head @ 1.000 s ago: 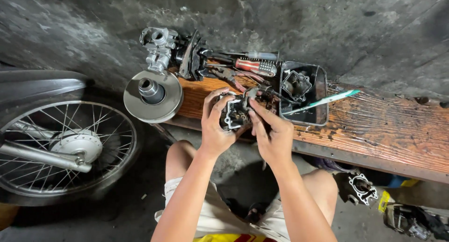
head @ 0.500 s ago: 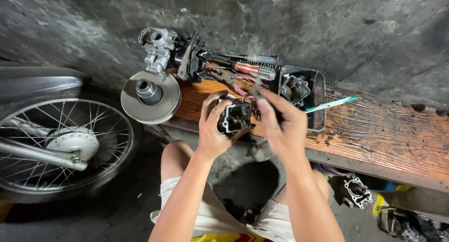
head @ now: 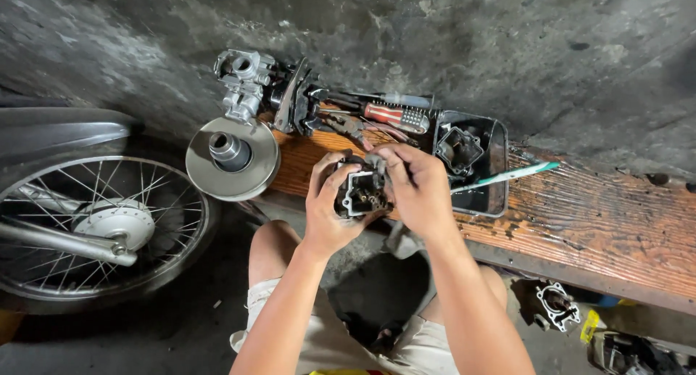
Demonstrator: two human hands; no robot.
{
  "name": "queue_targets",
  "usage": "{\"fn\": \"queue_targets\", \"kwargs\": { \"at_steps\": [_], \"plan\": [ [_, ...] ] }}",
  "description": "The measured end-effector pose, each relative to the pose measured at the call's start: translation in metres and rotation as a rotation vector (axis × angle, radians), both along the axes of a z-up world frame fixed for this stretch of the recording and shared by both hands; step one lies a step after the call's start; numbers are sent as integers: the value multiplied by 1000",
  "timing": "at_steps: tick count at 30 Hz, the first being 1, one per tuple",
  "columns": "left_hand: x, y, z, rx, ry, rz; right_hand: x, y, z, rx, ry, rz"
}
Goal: Cleaning a motorcycle carburetor using a cloth and a brush at a workbench
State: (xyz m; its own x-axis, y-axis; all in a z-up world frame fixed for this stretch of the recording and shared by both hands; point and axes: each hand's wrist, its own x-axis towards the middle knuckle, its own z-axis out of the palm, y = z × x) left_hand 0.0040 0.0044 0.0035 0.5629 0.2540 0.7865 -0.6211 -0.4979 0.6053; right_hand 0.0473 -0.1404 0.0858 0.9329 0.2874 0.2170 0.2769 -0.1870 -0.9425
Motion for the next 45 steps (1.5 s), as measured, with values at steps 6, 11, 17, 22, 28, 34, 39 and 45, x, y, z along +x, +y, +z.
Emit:
{"fn": "queue_targets", "kwargs": {
  "at_steps": [6,11,17,22,28,34,39,45],
  "plan": [
    [1,-7,7,-18,34,56,-18,8,5,361,146,-290],
    [4,-6,6,-28,63,60,-11,6,-6,215,180,-256],
    [7,-7,7,-40,91,87,-6,2,-3,196,252,-228],
    [8,-3,9,-28,65,53,-7,5,-12,181,278,-259],
    [1,0,5,0,43,65,-13,6,-12,260,207,-305],
    [-8,0,14,-25,85,6,-19,0,-9,162,202,-342],
    [-4,1,8,-41,92,-34,-15,-5,-31,-17,103,-167],
    [-7,1,15,-58,118,-84,-30,-21,-41,-145,-125,-147]
  ]
}}
